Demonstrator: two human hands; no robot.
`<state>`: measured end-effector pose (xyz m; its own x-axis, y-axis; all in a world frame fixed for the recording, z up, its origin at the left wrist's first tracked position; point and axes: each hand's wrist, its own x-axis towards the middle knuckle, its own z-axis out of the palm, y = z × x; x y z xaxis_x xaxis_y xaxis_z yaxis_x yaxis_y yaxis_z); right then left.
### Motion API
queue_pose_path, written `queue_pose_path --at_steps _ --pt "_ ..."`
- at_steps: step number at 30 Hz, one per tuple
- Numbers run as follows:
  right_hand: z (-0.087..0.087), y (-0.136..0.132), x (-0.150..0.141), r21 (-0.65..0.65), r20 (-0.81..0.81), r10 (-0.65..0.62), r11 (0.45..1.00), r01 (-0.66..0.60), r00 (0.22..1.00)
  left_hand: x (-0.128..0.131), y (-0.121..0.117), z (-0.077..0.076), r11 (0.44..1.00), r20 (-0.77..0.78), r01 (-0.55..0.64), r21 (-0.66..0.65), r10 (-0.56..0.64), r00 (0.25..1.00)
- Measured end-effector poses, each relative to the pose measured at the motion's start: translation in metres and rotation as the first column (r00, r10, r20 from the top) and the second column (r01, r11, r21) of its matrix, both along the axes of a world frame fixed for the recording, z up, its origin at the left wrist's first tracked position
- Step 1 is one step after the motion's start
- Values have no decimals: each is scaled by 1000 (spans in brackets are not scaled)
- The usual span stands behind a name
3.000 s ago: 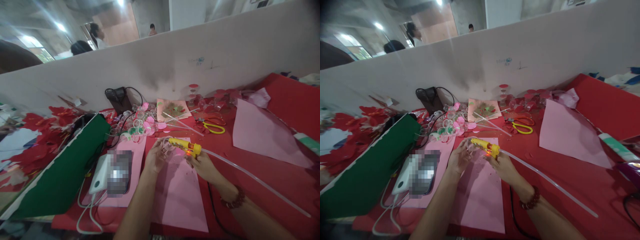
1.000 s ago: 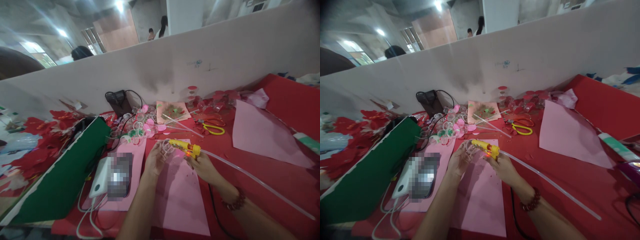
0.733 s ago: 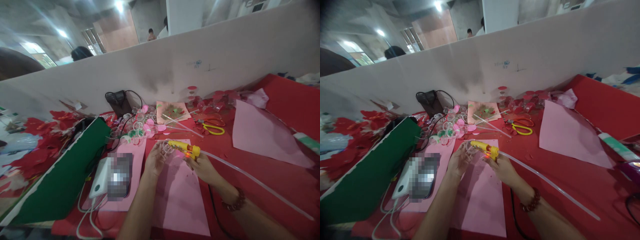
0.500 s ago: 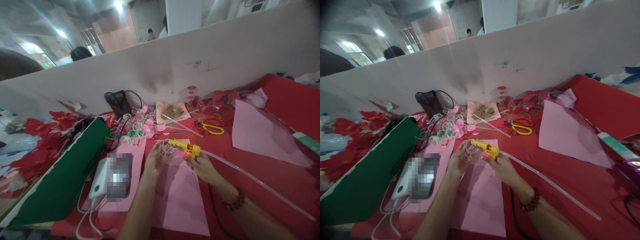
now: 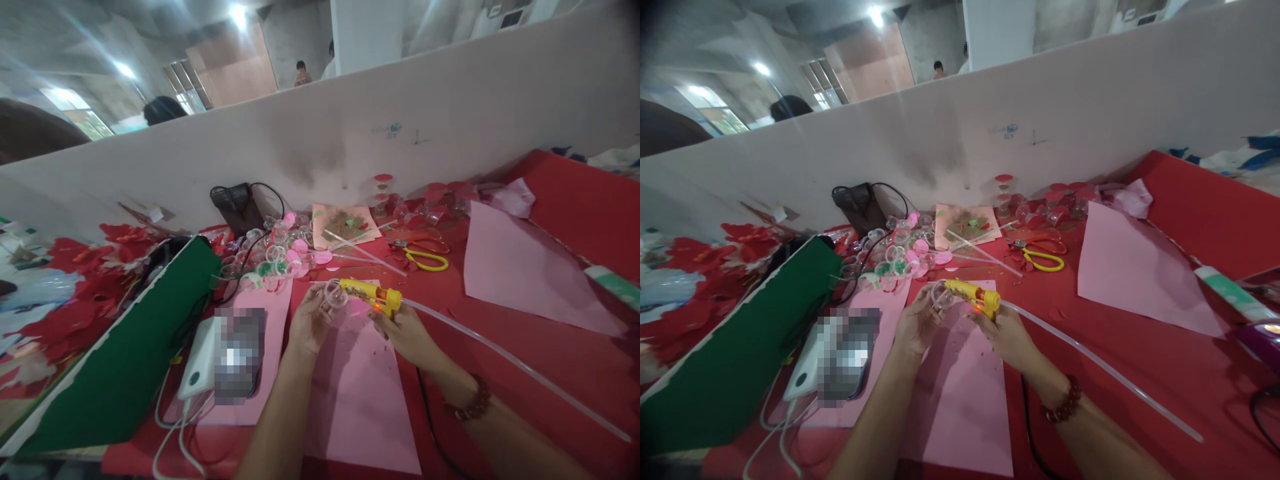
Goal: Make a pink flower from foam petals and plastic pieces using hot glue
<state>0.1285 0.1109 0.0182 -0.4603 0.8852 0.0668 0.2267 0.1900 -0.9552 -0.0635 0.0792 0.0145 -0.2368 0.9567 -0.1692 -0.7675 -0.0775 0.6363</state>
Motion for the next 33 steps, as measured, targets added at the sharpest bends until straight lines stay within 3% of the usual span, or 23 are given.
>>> queue_pose_path --at_steps 8,16,33 --pt "-1 -1 -2 -11 -19 -1 1000 1 1000 2 -1 10 999 22 -11 -47 12 1000" --pt "-7 0 -2 31 -15 24 999 -24 1000 2 -1 6 1000 20 2 -19 -2 1000" --pt "-2 -1 -2 36 21 3 999 -3 1000 3 -1 5 1000 22 1 3 -1 1000"
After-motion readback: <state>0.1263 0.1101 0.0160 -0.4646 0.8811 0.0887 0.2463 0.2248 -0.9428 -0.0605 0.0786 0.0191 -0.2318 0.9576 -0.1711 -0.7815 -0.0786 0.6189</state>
